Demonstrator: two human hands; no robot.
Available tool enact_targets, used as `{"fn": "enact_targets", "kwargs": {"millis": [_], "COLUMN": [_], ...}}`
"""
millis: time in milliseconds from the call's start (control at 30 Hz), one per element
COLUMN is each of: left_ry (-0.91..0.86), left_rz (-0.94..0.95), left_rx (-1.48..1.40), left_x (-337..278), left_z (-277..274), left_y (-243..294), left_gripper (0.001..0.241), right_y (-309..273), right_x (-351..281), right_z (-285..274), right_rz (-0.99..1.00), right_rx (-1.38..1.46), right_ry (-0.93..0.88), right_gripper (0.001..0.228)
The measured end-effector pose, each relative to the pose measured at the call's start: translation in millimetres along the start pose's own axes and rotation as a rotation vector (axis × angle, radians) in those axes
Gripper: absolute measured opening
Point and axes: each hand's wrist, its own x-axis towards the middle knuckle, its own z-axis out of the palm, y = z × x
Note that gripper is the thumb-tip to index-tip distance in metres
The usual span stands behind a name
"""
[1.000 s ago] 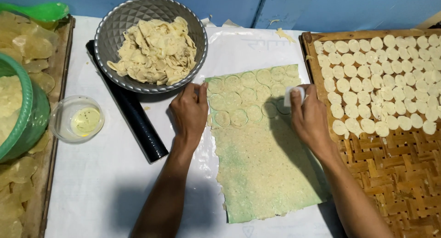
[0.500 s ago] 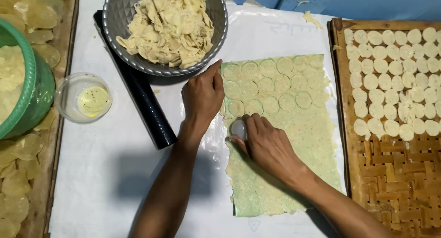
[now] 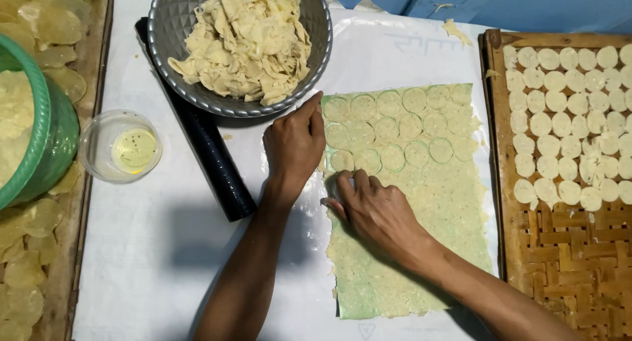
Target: Stamp out small circles from a flat sheet of dough using a round cutter and arrange them on a tray.
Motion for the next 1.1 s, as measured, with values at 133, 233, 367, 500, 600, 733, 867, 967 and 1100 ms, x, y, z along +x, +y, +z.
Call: {"fn": "enact_targets", "kwargs": {"millis": [133,233,367,500,600,733,867,967,1100], "left_ry": [0.005,0.018,0.011,0.013,0.008,0.004,-0.017,-0.017,-0.023], "left_rz": [0.002,-0.010,0.000,-0.014,-0.022,-0.033,-0.027,-0.034,-0.011], "left_rx": [-0.009,-0.003,-0.004,-0.002,-0.003,0.009,0.007,-0.006,-0.004], "left_x": [0,0,-2,-1,-2,-3,-1,-2,-1], "left_z": [2,3,4,7,5,4,3,2,0], "left_y": [0,-4,-2,-4,-2,-1,0,-1,0], "left_gripper": [0.032,0.032,0.031,0.031,0.031,0.031,0.032,0.032,0.032], "right_y": [-9,-4,-8,0,-10,-4,20,31,29], "right_x": [-1,-1,-2,-4,-1,-3,-15,-27,-37], "right_z": [5,0,-1,9,11,2,-5,-14,-3], "right_rz": [0.087,0.019,0.047,-0.037,0.069,0.055,0.169,0.282,0.250], "right_rx": [-0.042,0.029,0.033,0.029,-0.001,0.145,0.456,0.475,0.350], "right_ry": [0.017,-0.063,-0.039,-0.009,0.062,0.006,-0.135,-0.126,-0.213], "right_gripper": [0.048,0.046,0.044,0.047,0.046,0.047,0.050,0.049,0.050]}}
